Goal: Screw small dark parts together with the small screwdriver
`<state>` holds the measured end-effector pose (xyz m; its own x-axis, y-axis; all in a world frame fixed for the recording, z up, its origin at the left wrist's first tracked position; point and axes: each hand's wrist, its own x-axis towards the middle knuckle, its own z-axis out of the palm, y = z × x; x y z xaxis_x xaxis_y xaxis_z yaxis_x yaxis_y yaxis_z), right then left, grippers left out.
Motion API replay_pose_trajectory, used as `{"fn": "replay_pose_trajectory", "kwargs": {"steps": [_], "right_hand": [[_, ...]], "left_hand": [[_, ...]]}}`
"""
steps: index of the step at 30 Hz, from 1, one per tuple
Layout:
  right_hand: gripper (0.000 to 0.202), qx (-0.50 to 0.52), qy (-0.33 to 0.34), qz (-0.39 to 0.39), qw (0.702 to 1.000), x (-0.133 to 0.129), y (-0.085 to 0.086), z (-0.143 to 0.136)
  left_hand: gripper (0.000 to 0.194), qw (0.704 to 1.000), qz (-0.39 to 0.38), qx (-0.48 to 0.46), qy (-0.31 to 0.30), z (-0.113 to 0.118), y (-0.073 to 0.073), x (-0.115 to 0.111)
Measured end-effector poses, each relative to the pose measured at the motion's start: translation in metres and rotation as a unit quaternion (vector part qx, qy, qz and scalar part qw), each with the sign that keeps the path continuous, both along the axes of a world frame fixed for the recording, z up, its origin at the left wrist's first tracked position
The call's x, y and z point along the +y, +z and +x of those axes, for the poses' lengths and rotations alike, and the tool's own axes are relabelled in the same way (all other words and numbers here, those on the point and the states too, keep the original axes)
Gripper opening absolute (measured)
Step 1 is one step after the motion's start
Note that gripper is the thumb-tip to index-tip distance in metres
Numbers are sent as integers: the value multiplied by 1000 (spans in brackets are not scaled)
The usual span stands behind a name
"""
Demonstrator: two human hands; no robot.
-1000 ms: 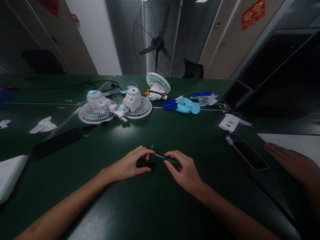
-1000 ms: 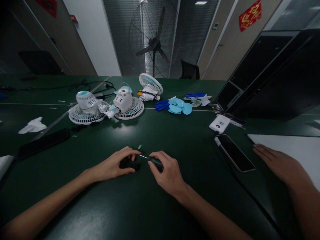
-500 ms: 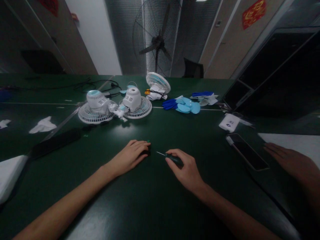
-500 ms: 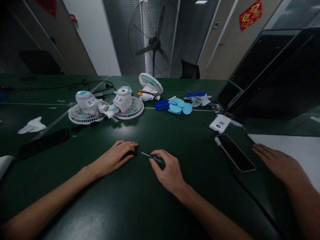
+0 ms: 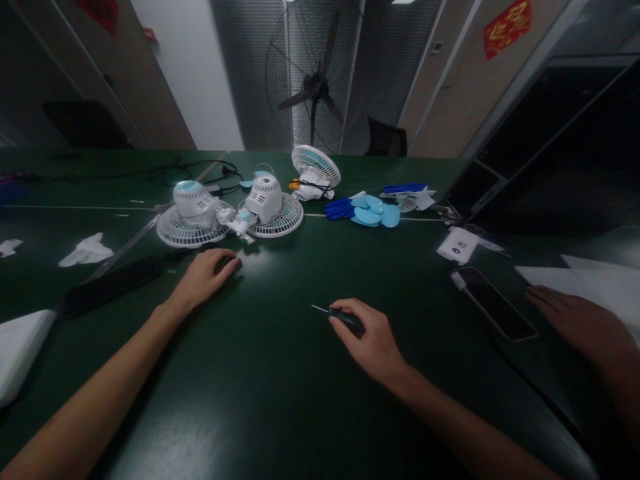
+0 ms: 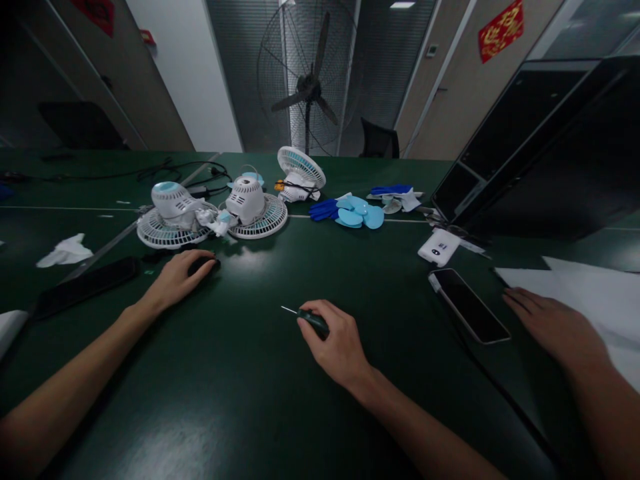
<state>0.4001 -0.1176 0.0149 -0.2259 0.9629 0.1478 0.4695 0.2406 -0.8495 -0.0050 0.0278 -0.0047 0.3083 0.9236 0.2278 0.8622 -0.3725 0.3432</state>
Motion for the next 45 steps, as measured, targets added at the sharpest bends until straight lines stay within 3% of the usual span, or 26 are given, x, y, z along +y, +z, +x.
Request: {"fn": "replay_pose_trajectory", "kwargs": {"steps": [11, 16, 21, 27, 40, 45], "right_hand": [[14, -1, 9, 1, 1000, 0, -2, 1], [13, -4, 5, 16, 1000, 0, -1, 0], [13, -3, 4, 10, 1000, -1, 1, -2], [14, -4, 5, 5, 1000, -1, 1, -2], [15, 0, 10, -2, 1000, -1, 1, -1], [14, -8, 6, 4, 1000, 0, 1, -1]], "left_hand": [[40, 994, 91, -27, 54, -7, -7, 5], [48, 995, 71, -16, 62, -11, -12, 9], [42, 995, 75, -4, 63, -10, -12, 8], [43, 997, 71, 12, 13, -5, -8, 5], [34, 995, 61, -33, 73, -8, -10, 4], [38, 991, 47, -70, 100, -8, -9, 5]]}}
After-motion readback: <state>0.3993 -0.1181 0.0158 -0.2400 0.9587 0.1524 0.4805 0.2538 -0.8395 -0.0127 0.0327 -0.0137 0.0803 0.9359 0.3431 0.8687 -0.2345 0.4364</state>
